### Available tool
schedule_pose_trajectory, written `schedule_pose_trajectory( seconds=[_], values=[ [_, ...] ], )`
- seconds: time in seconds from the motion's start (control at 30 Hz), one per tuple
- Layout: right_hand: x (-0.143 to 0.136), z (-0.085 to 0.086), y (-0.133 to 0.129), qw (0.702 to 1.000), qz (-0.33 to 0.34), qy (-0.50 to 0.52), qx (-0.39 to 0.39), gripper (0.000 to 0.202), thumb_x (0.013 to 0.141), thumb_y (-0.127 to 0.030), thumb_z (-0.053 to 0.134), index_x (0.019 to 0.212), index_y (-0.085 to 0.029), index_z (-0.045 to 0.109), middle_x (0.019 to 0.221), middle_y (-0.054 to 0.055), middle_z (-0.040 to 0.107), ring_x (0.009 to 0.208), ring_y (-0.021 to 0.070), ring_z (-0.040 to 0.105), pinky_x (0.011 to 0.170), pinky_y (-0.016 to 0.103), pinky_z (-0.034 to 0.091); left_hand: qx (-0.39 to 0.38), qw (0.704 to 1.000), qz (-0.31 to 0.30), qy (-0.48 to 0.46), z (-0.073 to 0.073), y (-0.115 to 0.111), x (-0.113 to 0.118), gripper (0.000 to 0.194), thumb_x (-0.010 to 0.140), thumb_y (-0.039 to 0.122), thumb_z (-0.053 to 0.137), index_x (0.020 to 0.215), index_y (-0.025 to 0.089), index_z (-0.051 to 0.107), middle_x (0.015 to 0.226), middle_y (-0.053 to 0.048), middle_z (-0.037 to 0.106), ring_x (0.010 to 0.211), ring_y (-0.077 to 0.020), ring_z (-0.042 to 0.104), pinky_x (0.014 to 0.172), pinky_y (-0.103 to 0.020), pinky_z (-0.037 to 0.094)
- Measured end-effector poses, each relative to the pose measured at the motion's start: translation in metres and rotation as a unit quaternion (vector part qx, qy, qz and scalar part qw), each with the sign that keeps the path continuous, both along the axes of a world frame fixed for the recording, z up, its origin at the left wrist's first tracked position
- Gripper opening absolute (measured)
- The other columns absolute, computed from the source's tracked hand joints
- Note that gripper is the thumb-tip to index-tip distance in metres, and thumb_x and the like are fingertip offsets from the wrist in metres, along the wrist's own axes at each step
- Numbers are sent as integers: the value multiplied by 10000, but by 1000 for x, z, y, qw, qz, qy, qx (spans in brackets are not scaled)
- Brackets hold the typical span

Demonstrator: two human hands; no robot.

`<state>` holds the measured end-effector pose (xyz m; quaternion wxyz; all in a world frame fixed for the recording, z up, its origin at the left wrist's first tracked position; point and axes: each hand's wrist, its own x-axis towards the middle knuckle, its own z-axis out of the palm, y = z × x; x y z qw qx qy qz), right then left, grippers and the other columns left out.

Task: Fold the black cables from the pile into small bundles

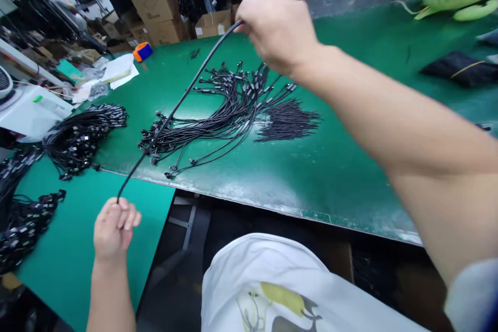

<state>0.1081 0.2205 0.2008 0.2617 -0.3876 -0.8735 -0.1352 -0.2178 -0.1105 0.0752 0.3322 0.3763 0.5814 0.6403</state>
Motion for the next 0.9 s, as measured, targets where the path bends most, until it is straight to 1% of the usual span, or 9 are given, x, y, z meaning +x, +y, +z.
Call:
schedule_pose_trajectory(
  seconds=[0.1, 0.17, 0.23, 0.3, 0.37, 0.43, 0.53, 0.67, 0.9],
  values=[
    [26, -12, -2, 988, -87, -123, -37, 644, 1021, -482, 165, 1251, -41, 575, 1155, 185, 652, 1036, 212, 621, 672, 355, 281, 36, 984, 7, -173, -4, 14, 0, 328, 800, 341, 730, 717, 167, 465, 526, 98, 300, 395, -25, 274, 364, -101, 291],
    [35, -42, -26, 966, -101, -221, -87, 490, 1030, -415, 308, 1117, -58, 631, 1011, 157, 687, 900, 177, 648, 615, 323, 234, 21, 986, 10, -167, -10, 29, 11, 318, 818, 360, 711, 732, 171, 470, 596, 67, 416, 494, -47, 457, 482, -132, 447],
    [37, -77, -68, 946, -36, -289, -139, 286, 1012, -322, 467, 970, -98, 640, 849, 102, 690, 739, 143, 632, 574, 282, 198, 10, 999, 20, -46, -19, 45, 32, 244, 875, 387, 638, 808, 175, 540, 789, -7, 584, 764, -129, 638, 726, -261, 568],
    [36, -102, -116, 923, 118, -314, -189, 205, 994, -271, 508, 893, -133, 622, 813, 66, 679, 651, 131, 598, 537, 268, 177, 4, 988, 4, 152, -30, 60, 63, 224, 951, 381, 517, 960, 178, 611, 1031, -75, 641, 1000, -181, 641, 928, -341, 527],
    [32, -112, -154, 917, 214, -280, -189, 253, 1011, -295, 464, 855, -154, 604, 776, 45, 655, 614, 130, 567, 524, 271, 171, 2, 949, -86, 303, -38, 72, 97, 255, 978, 345, 449, 1054, 179, 626, 1117, -98, 643, 1058, -192, 616, 994, -353, 473],
    [29, -109, -167, 937, 215, -226, -158, 324, 1032, -342, 403, 845, -165, 600, 751, 40, 632, 623, 138, 553, 525, 273, 170, -19, 916, -218, 336, -42, 76, 127, 276, 991, 316, 404, 1078, 180, 628, 987, -71, 664, 930, -170, 627, 923, -326, 477],
    [36, -98, -148, 964, 141, -184, -128, 378, 1037, -391, 370, 846, -169, 609, 784, 50, 629, 686, 155, 563, 532, 271, 177, -76, 915, -337, 209, -42, 75, 146, 326, 1009, 359, 383, 1111, 175, 632, 665, 18, 544, 627, -116, 531, 692, -266, 450],
    [68, -100, -110, 972, 80, -168, -142, 352, 1022, -411, 406, 922, -175, 648, 899, 75, 654, 768, 179, 586, 543, 273, 225, -114, 927, -357, -31, -40, 74, 126, 353, 941, 445, 550, 998, 118, 670, 562, 64, 357, 489, -66, 345, 509, -212, 305],
    [110, -150, -99, 961, 125, -72, -235, 299, 989, -363, 448, 1162, -218, 643, 1050, 94, 707, 925, 215, 655, 723, 318, 466, -86, 914, -174, -357, -21, 71, 88, 199, 953, 265, 554, 941, 105, 672, 563, 94, 213, 394, -16, 185, 425, -143, 260]
  ],
)
